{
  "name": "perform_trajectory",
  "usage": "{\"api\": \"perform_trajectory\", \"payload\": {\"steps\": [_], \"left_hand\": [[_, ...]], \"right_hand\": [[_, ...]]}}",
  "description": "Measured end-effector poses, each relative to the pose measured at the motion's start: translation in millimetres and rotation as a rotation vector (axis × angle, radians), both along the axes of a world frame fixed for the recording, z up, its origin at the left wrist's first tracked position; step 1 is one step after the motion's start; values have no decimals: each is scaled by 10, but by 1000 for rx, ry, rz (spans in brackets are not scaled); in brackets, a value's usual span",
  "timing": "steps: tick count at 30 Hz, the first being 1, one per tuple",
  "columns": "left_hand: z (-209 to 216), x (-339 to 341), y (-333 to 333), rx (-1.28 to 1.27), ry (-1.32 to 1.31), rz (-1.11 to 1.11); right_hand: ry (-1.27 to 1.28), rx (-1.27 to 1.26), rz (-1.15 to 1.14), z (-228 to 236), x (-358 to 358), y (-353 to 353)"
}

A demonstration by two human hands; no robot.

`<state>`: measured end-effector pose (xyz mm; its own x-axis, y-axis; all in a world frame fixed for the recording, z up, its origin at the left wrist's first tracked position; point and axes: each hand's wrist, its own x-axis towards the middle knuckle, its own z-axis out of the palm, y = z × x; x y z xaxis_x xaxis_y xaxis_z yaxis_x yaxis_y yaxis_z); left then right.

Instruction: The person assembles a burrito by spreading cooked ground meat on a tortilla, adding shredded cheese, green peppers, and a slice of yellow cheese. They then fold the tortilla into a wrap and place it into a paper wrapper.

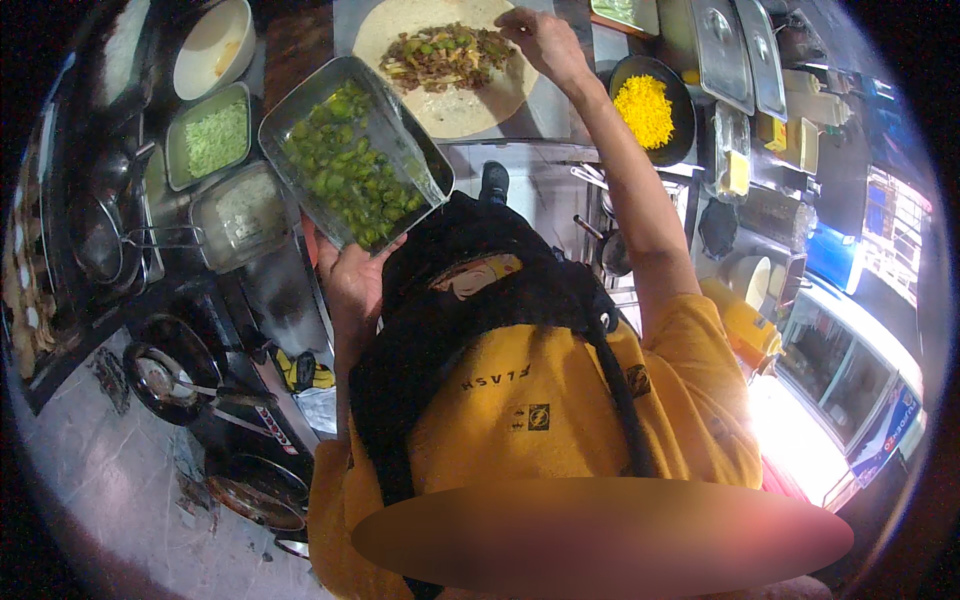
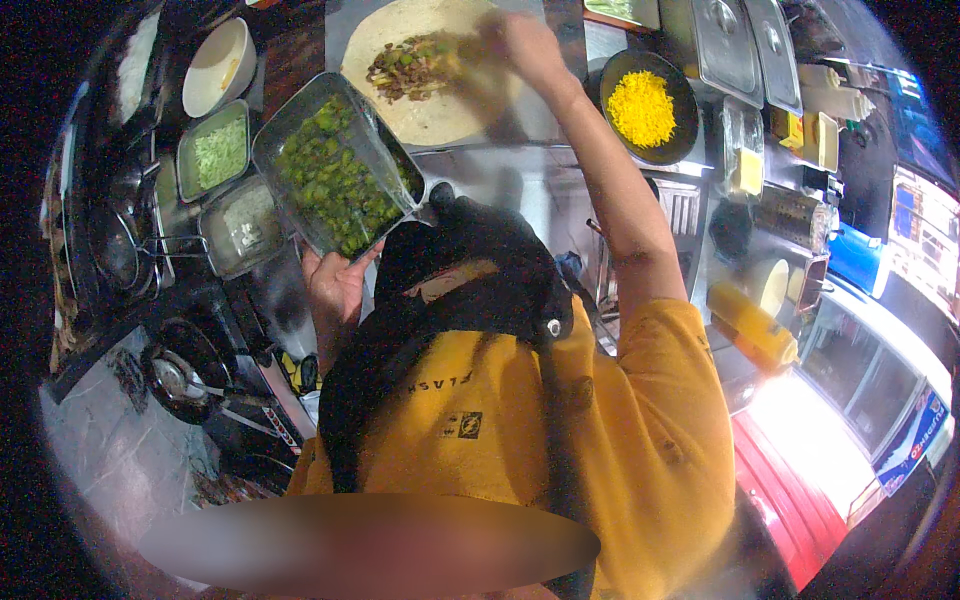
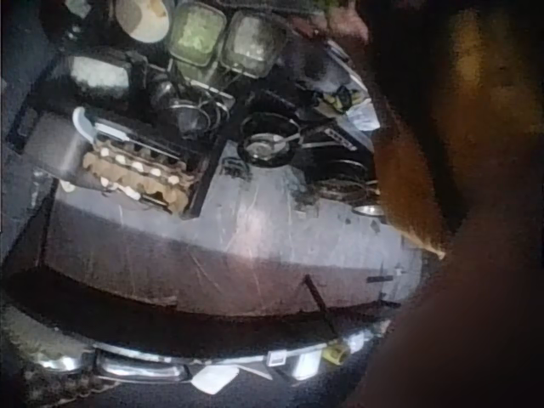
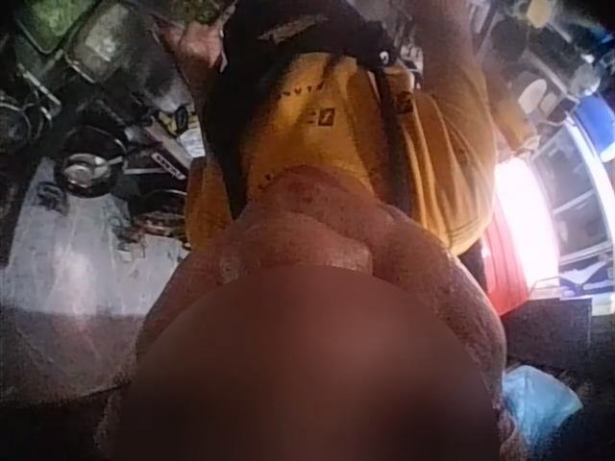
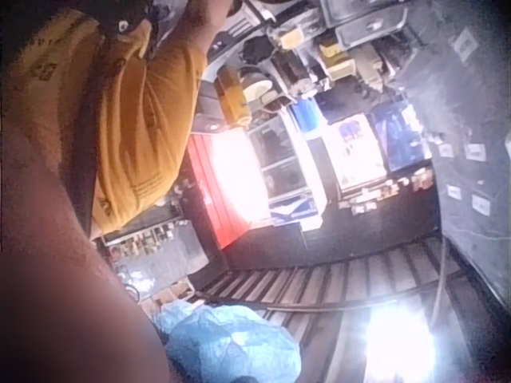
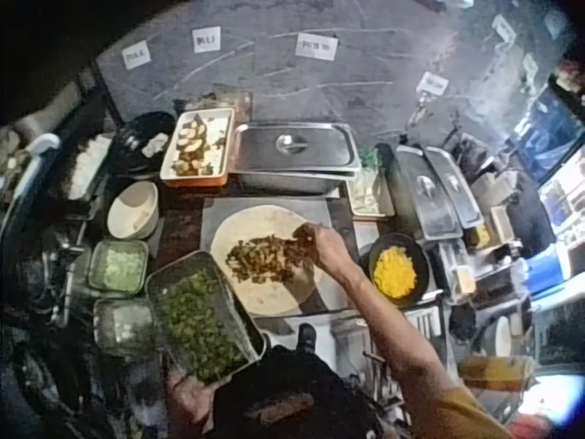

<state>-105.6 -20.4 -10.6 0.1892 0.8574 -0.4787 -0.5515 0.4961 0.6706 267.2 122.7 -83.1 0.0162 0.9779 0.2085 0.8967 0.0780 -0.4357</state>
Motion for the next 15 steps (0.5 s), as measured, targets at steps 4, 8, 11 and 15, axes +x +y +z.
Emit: {"api": "perform_trajectory", "payload": {"steps": [4,8,11,15], "left_hand": [[32,32,12,-32,24,23],[-20,18,22,-4,2,4],[11,16,40,5,22,-4],[71,55,58,-3,32,-15]], "right_hand": [[-21,-292,-143,159,-71,-241],[45,-295,-154,19,-107,-312],[-19,-334,-235,87,-165,-264],[-46,-263,-219,-33,-59,-217]]}}
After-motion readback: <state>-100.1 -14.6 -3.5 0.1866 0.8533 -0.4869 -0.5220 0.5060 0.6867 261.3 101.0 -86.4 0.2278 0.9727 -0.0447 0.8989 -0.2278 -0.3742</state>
